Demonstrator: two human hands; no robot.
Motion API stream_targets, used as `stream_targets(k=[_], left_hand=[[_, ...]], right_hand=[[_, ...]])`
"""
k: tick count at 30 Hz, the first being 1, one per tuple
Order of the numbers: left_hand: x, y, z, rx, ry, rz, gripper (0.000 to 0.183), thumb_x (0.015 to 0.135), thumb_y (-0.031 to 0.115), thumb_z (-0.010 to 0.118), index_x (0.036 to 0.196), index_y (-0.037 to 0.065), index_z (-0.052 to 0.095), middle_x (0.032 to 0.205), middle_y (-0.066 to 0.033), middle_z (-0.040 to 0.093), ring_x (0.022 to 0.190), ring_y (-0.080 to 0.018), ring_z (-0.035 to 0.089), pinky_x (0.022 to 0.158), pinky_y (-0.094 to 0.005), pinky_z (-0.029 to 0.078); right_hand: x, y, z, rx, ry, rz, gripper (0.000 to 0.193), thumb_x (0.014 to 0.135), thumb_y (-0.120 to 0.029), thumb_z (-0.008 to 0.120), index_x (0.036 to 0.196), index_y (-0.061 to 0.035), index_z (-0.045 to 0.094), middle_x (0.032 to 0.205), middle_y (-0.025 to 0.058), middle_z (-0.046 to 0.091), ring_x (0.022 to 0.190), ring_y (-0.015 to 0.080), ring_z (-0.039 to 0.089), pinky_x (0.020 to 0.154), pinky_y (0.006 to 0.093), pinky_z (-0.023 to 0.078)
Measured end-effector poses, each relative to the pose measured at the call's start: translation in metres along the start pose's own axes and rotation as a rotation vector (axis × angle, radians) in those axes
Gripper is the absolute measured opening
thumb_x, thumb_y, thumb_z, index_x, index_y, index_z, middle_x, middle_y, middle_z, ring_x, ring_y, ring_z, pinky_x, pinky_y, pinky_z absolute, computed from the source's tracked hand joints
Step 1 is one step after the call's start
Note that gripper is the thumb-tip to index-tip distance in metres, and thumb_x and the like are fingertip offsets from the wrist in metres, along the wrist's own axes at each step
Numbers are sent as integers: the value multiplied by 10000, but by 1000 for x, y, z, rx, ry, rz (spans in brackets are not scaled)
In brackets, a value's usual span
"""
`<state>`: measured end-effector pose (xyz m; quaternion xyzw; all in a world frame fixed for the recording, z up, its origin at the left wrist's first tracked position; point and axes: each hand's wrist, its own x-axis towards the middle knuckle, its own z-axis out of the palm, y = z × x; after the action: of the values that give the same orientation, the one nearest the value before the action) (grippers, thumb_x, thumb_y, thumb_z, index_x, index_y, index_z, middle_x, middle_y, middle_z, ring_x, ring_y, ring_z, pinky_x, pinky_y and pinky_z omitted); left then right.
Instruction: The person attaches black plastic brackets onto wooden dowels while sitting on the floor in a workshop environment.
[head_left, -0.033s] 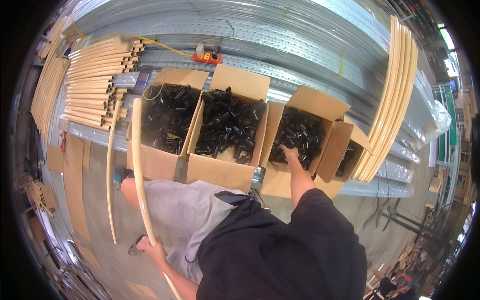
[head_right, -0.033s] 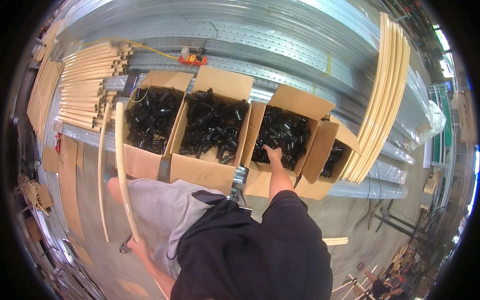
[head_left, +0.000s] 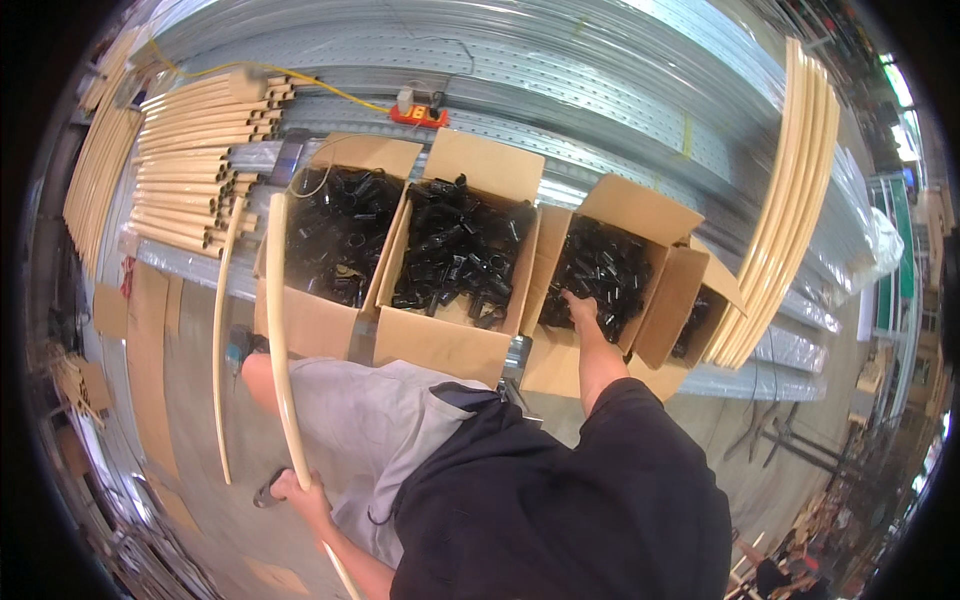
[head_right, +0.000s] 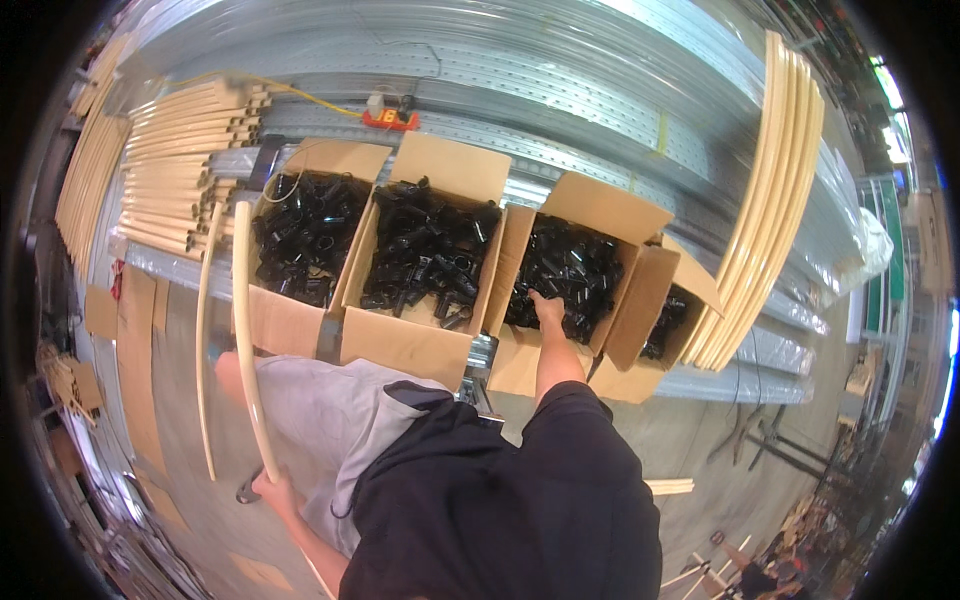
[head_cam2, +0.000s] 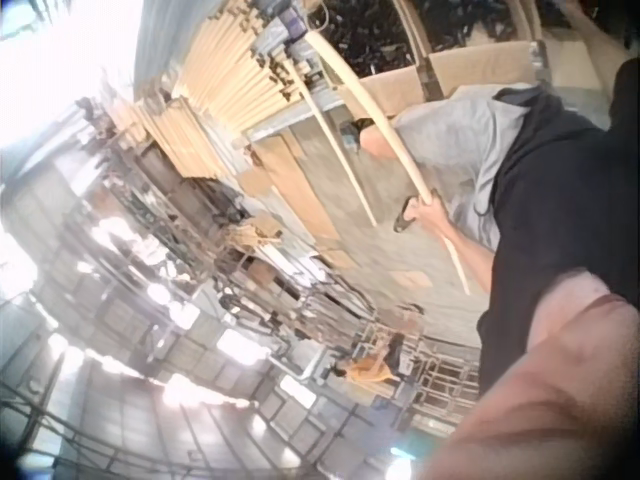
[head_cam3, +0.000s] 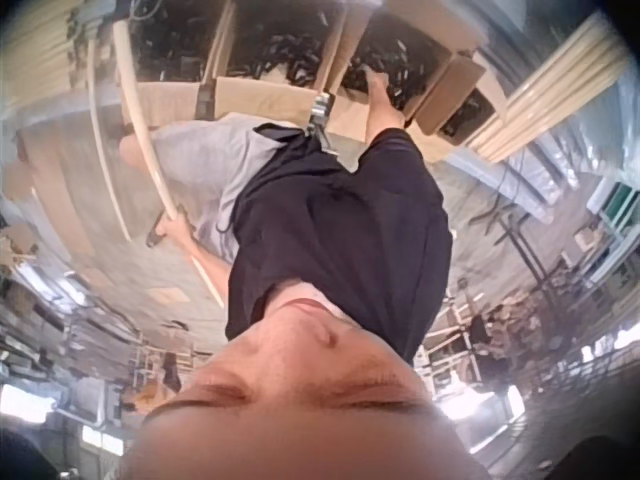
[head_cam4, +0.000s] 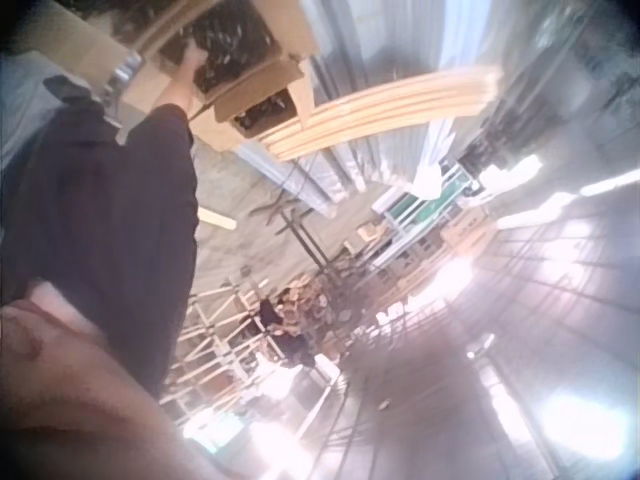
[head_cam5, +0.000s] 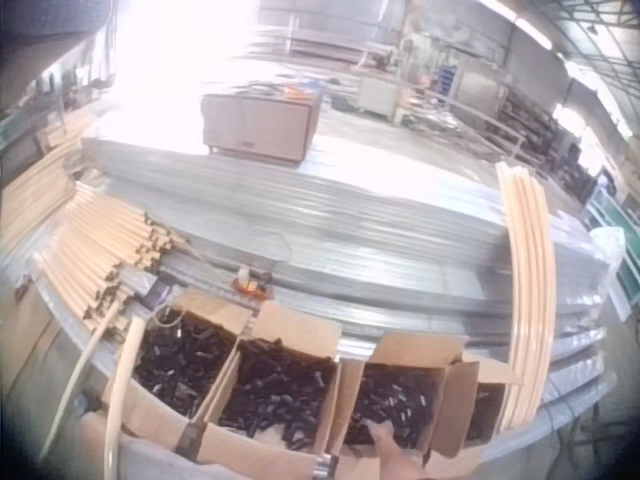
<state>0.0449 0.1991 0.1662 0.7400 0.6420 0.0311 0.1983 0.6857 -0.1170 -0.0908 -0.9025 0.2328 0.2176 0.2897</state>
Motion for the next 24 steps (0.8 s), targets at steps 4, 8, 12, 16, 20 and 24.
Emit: stream_targets(k=[4, 8, 12, 16, 20, 24], left_hand=[[-6, 14, 4, -54, 165, 9, 236, 775, 166, 672, 811, -59, 609, 712, -158, 520, 744, -313, 526, 775, -419, 450], [-4, 81, -31, -63, 82, -154, 252, 767, 213, 701, 858, -22, 689, 700, -175, 628, 680, -303, 612, 680, -410, 484], [-7, 62, -17, -50, 49, -281, 248, 736, 196, 702, 927, 40, 733, 847, -202, 704, 818, -396, 677, 717, -442, 515], [-7, 70, -14, -14, 20, -311, 317, 696, 257, 678, 981, 135, 743, 918, -167, 713, 884, -383, 671, 797, -485, 534], [-7, 59, -38, 10, 53, -302, 223, 718, 287, 667, 894, 156, 713, 847, -136, 707, 855, -361, 681, 750, -495, 532], [-37, 39, -16, -69, 80, -375, 257, 709, 384, 704, 871, 186, 724, 819, -113, 710, 822, -339, 685, 726, -484, 534]], right_hand=[[-16, -43, -16, -94, -67, 164, 641, 817, -458, 768, 1141, 82, 648, 1158, 212, 661, 894, 337, 692, 671, 444, 594], [-37, -76, -30, -67, -126, 206, 647, 900, -470, 638, 1232, 84, 597, 1266, 239, 606, 972, 408, 683, 649, 489, 622], [-36, -54, -32, 70, -273, 103, 706, 817, -544, 700, 1199, 42, 604, 1127, 190, 645, 892, 355, 678, 607, 499, 589], [-35, -43, -51, 39, -604, -146, 436, 849, -393, 755, 1036, -13, 651, 854, 116, 677, 575, 217, 643, 421, 351, 513], [-73, -98, -37, 17, -541, -279, 383, 858, -343, 746, 1005, 3, 668, 885, 145, 684, 626, 247, 653, 487, 362, 526], [-127, -180, -42, 59, -559, -462, 333, 867, -293, 737, 973, 19, 684, 915, 175, 691, 676, 276, 664, 552, 373, 538]])
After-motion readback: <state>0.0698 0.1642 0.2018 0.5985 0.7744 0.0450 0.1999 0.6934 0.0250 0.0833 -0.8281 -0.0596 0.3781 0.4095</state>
